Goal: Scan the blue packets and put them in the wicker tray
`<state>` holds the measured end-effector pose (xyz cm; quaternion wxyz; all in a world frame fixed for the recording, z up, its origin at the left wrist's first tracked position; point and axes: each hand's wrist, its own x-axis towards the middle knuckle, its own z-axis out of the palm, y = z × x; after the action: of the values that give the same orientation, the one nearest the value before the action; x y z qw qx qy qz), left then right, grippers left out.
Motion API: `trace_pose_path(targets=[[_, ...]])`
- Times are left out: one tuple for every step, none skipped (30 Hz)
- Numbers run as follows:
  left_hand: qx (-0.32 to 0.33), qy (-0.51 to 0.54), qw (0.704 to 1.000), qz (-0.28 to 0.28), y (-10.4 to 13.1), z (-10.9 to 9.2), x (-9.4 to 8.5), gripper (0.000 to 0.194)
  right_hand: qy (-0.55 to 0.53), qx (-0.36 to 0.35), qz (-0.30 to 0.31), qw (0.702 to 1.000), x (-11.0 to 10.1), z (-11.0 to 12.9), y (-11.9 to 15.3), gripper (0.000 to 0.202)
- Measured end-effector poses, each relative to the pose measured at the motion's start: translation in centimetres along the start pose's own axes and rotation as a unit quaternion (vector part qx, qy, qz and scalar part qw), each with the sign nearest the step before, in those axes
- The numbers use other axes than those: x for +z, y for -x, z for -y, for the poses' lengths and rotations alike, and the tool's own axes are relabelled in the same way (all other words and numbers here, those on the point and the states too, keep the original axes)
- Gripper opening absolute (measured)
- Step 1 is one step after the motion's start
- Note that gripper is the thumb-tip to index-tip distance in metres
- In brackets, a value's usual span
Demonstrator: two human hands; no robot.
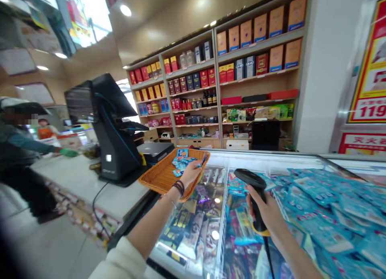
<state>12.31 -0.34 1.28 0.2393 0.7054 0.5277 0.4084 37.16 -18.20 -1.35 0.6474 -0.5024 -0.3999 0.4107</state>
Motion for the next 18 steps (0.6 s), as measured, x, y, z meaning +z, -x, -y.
trace_pose_path(targets=[[-0.008,-0.039,0.999,-0.004,0.2,1.2,-1.5,0.039,-0.006,0.0,0.014,1.0,1.4,-0.3,0.1,0.057],[-0.018,-0.077,0.997,-0.006,0.4,2.3,-2.8,0.042,-0.009,-0.001,0.025,1.0,2.6,-0.6,0.2,0.058],[-0.028,-0.114,0.993,-0.004,0.6,3.3,-4.0,0.045,-0.008,0.001,0.035,0.999,3.6,-0.9,0.3,0.058],[-0.04,-0.147,0.988,0.001,0.7,4.2,-4.9,0.049,-0.006,0.005,0.044,0.999,4.4,-1.3,0.4,0.059],[-0.05,-0.178,0.983,0.008,0.7,4.9,-5.7,0.053,-0.002,0.01,0.052,0.999,4.9,-1.7,0.5,0.059],[-0.06,-0.205,0.977,0.018,0.6,5.5,-6.2,0.058,0.005,0.018,0.059,0.998,5.3,-2.1,0.6,0.06],[-0.068,-0.229,0.971,0.028,0.4,6.0,-6.5,0.063,0.014,0.026,0.067,0.997,5.4,-2.5,0.6,0.059],[-0.076,-0.249,0.965,0.039,0.1,6.4,-6.7,0.069,0.023,0.031,0.071,0.997,5.4,-2.9,0.7,0.059],[-0.082,-0.266,0.959,0.05,-0.3,6.7,-6.6,0.073,0.031,0.034,0.071,0.996,5.2,-3.3,0.6,0.058],[-0.088,-0.279,0.954,0.062,-0.7,6.8,-6.5,0.078,0.038,0.037,0.069,0.996,5.0,-3.6,0.6,0.057],[-0.094,-0.289,0.95,0.073,-1.2,7.0,-6.3,0.081,0.044,0.039,0.066,0.996,4.6,-3.8,0.5,0.056],[-0.099,-0.296,0.946,0.084,-1.7,7.1,-6.0,0.083,0.048,0.041,0.062,0.996,4.3,-3.9,0.4,0.056],[-0.103,-0.302,0.943,0.091,-2.1,7.1,-5.7,0.084,0.051,0.042,0.059,0.996,4.0,-3.9,0.3,0.056],[-0.107,-0.306,0.941,0.097,-2.5,7.1,-5.4,0.083,0.054,0.043,0.057,0.996,3.7,-3.9,0.3,0.056],[-0.109,-0.309,0.939,0.101,-2.8,7.2,-5.2,0.081,0.058,0.044,0.056,0.996,3.5,-3.8,0.2,0.056],[-0.109,-0.311,0.939,0.103,-3.0,7.2,-5.0,0.078,0.06,0.043,0.053,0.996,3.3,-3.6,0.1,0.057],[-0.108,-0.312,0.938,0.106,-3.1,7.1,-4.9,0.073,0.062,0.04,0.049,0.996,3.2,-3.5,0.1,0.057],[-0.103,-0.311,0.939,0.108,-3.1,7.0,-4.8,0.067,0.061,0.037,0.044,0.996,3.2,-3.4,0.1,0.057]])
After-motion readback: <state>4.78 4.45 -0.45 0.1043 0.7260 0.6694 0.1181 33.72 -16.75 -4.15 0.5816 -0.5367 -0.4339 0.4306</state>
